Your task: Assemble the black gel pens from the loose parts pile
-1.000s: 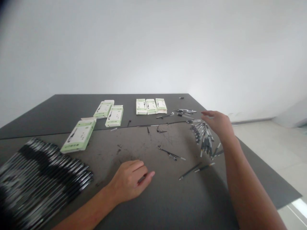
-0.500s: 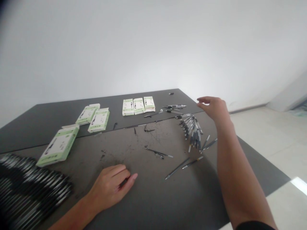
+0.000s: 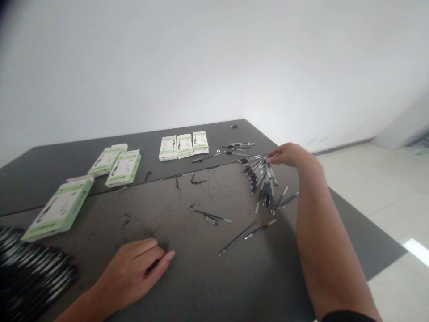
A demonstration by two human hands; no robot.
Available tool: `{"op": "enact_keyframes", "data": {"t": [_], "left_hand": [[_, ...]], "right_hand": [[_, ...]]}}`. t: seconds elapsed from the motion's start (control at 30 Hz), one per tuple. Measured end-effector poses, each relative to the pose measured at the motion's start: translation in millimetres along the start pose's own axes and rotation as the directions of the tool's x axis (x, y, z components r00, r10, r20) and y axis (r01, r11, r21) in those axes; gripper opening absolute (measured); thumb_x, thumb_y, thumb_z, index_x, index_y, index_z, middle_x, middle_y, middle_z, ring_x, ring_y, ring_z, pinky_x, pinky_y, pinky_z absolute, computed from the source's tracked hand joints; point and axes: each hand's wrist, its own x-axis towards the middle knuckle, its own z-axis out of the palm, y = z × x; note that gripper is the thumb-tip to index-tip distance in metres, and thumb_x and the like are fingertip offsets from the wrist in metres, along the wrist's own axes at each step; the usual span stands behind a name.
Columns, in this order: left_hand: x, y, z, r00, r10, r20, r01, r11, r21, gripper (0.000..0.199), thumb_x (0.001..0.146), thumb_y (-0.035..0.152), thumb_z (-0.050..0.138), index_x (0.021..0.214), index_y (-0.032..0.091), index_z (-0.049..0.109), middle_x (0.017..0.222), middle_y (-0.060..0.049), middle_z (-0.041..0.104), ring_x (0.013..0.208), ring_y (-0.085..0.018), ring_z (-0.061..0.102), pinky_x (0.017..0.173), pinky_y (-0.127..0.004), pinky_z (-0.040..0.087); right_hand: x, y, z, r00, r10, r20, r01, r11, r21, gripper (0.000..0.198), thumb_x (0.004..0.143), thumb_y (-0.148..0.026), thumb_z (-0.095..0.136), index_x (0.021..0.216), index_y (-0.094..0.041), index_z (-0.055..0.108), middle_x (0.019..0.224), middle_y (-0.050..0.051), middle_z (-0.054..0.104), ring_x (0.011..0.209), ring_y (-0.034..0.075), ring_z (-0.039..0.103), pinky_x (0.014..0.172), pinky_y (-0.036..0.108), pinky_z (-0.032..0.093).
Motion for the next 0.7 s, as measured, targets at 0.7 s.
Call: {"op": "enact_keyframes", "data": {"t": [0.7], "left_hand": [[-0.1, -1.2, 0.0, 0.999, -0.003, 0.044, 0.003, 1.000, 0.019, 0.042, 0.111, 0.024, 0.051, 0.069, 0.021, 0.057, 0.061, 0.002, 0.052, 0.053, -0.013, 0.051, 0.055, -0.031, 0.036]], "right_hand": [[20.4, 5.1, 33.9, 0.992, 0.114, 0.054, -0.113, 0.993, -0.022, 0.017, 0.077, -0.038, 0.083, 0.087, -0.025, 0.087, 0.070, 0.003, 0.079, 0.072, 0.022, 0.076, 0.071, 0.030, 0.060]]}}
